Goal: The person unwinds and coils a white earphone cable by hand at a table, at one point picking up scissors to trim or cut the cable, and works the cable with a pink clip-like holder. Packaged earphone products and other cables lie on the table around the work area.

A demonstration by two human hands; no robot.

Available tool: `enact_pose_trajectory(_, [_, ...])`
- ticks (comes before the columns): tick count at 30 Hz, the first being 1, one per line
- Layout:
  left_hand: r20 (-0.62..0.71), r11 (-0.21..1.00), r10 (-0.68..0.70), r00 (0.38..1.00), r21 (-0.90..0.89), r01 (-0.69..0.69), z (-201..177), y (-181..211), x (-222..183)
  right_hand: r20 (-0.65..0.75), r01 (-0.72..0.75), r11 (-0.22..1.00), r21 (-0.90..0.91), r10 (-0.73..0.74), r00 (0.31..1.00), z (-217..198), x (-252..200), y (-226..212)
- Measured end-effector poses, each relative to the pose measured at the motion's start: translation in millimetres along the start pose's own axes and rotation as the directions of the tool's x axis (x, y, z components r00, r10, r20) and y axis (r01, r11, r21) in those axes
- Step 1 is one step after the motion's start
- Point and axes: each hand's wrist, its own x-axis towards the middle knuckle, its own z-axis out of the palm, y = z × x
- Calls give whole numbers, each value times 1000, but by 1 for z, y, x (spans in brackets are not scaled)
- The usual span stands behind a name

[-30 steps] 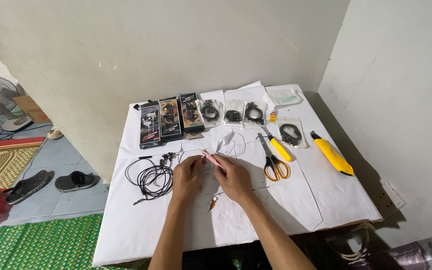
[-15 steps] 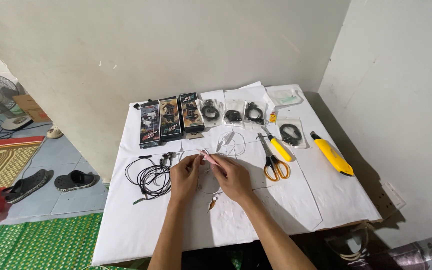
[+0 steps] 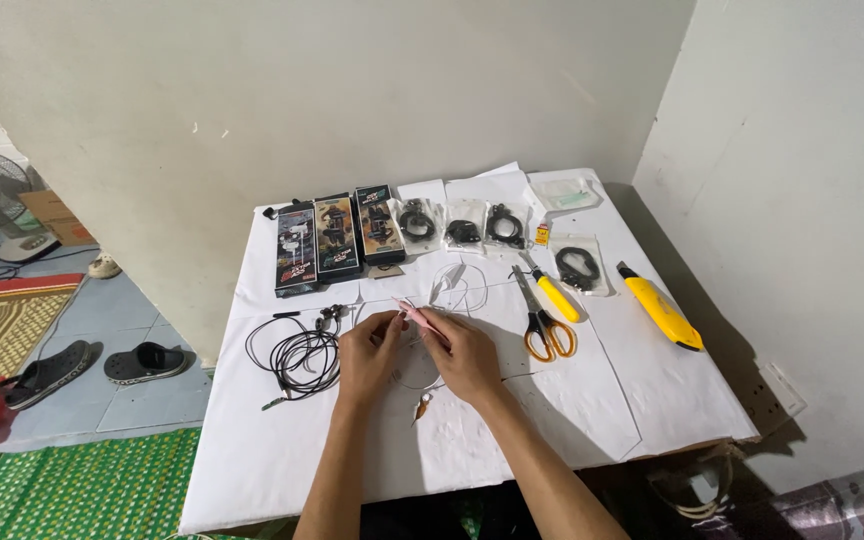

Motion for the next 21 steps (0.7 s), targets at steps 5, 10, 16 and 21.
enact_pose_trajectory(5, [18, 1000, 23, 1000, -17, -22, -2, 6, -4, 11, -18, 1000, 11, 18, 1000, -6, -2, -9])
enact_pose_trajectory(10, [57, 987, 120, 991, 96, -125, 0, 33, -13, 24, -129, 991, -21, 130, 991, 4, 0, 9])
enact_pose_trajectory(16, [39, 859, 371, 928, 366, -359, 6, 56, -28, -84, -249, 959, 137, 261, 962, 13, 3, 23])
enact_pose_trajectory(21, [-132, 948, 286, 949, 186, -259, -11, 46, -28, -129, -274, 944, 184, 299, 945, 14, 3, 26])
